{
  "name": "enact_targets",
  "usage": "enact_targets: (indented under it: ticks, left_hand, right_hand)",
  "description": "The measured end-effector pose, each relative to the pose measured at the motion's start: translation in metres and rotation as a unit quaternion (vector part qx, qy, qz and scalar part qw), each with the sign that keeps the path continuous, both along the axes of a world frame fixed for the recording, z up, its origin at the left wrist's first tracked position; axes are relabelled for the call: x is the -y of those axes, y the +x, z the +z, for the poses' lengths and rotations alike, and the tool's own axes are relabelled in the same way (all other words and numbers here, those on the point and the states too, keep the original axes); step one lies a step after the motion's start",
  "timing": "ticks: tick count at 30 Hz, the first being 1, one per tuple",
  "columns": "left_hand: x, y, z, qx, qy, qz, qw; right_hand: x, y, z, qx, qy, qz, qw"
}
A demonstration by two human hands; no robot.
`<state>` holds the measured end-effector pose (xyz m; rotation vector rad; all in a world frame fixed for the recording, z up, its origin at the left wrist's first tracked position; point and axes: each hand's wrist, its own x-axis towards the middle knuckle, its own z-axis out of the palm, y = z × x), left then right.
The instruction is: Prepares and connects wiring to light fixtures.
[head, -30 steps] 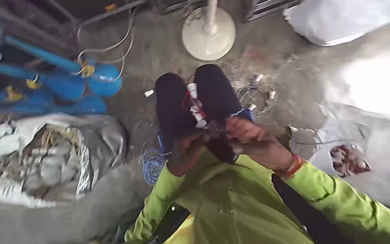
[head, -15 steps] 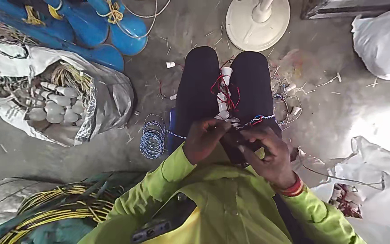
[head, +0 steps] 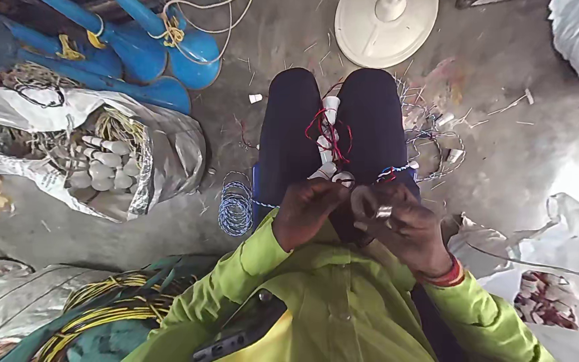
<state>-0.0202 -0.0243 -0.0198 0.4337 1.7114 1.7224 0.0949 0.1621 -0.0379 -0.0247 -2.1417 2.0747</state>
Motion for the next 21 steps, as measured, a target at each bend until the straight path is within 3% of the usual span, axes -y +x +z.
enact_targets:
  ticks: [4, 8, 15, 21]
  left_hand:
    - [-0.006, -0.004, 0.005, -0.139, -0.029, -0.051, 0.989]
    - [-0.004, -0.008, 0.004, -0.241, -0.047, -0.101, 0.964]
    - [-0.007, 0.005, -0.005, -0.49, -0.07, -0.057, 0.867]
    - [-0.002, 0.005, -0.014, -0.576, -0.076, -0.028, 0.813]
  right_hand:
    - [0.001, -0.01, 0.011, 0.052, 0.003, -0.074, 0.996]
    - [-0.002, -0.016, 0.014, 0.085, 0.088, -0.082, 0.989]
    - [-0.016, -0.023, 0.015, 0.143, 0.218, -0.028, 0.965]
    - [-0.013, -0.028, 0.016, 0.196, 0.202, -0.027, 0.959]
